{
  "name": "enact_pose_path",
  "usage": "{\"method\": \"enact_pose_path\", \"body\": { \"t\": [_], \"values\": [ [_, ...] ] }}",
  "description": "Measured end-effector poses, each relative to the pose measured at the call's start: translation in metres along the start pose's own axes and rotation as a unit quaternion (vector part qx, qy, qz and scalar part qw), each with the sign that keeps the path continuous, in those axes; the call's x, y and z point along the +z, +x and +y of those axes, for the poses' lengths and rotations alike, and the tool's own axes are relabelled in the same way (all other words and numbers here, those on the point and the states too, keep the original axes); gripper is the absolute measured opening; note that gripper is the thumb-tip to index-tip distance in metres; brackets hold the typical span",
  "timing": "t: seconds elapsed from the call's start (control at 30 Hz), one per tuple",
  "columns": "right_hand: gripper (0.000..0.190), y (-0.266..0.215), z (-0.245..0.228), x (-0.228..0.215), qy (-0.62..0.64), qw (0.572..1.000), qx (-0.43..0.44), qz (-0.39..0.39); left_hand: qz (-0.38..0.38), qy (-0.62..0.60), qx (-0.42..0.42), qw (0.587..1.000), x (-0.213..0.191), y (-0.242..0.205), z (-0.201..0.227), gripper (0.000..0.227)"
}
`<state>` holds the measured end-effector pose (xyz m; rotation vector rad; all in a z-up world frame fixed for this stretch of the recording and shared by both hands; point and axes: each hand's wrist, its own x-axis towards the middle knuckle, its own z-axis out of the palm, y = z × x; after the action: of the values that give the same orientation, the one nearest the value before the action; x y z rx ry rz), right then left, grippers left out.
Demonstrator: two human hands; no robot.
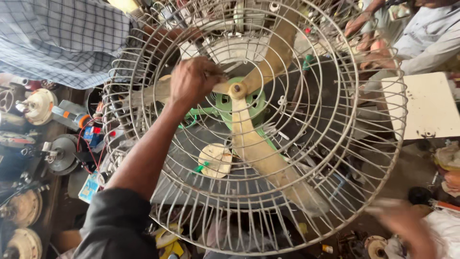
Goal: The person uses a screwdriver to tighten the central nut on a standing fan's blade assembly. They repeatedly rotate the screwdriver while holding the fan blades steady with their other hand to secure the components.
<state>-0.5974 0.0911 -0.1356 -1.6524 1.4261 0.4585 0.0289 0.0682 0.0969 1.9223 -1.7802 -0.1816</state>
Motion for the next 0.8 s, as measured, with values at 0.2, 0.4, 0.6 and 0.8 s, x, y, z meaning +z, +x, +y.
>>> {"method": "enact_pose_path", "body": {
  "t": [0.2, 0.4, 0.6, 0.8],
  "values": [
    [0.051, -0.142, -0.199, -0.131, 0.045, 0.921, -0.297, 0.248, 0.003, -0.228, 0.225, 0.947, 0.022, 0.023, 0.007, 0.01],
    [0.042, -0.105, -0.444, -0.082, 0.058, 0.855, -0.365, 0.363, -0.011, -0.326, 0.316, 0.891, 0.029, 0.034, 0.017, 0.007],
    [0.014, -0.071, -0.502, -0.054, -0.015, 0.765, -0.407, 0.498, 0.007, -0.225, 0.321, 0.92, 0.017, 0.032, -0.025, 0.012],
    [0.014, -0.026, -0.496, -0.045, -0.149, 0.779, -0.399, 0.46, -0.156, -0.134, 0.285, 0.936, 0.05, 0.049, -0.052, 0.028]
  ]
}}
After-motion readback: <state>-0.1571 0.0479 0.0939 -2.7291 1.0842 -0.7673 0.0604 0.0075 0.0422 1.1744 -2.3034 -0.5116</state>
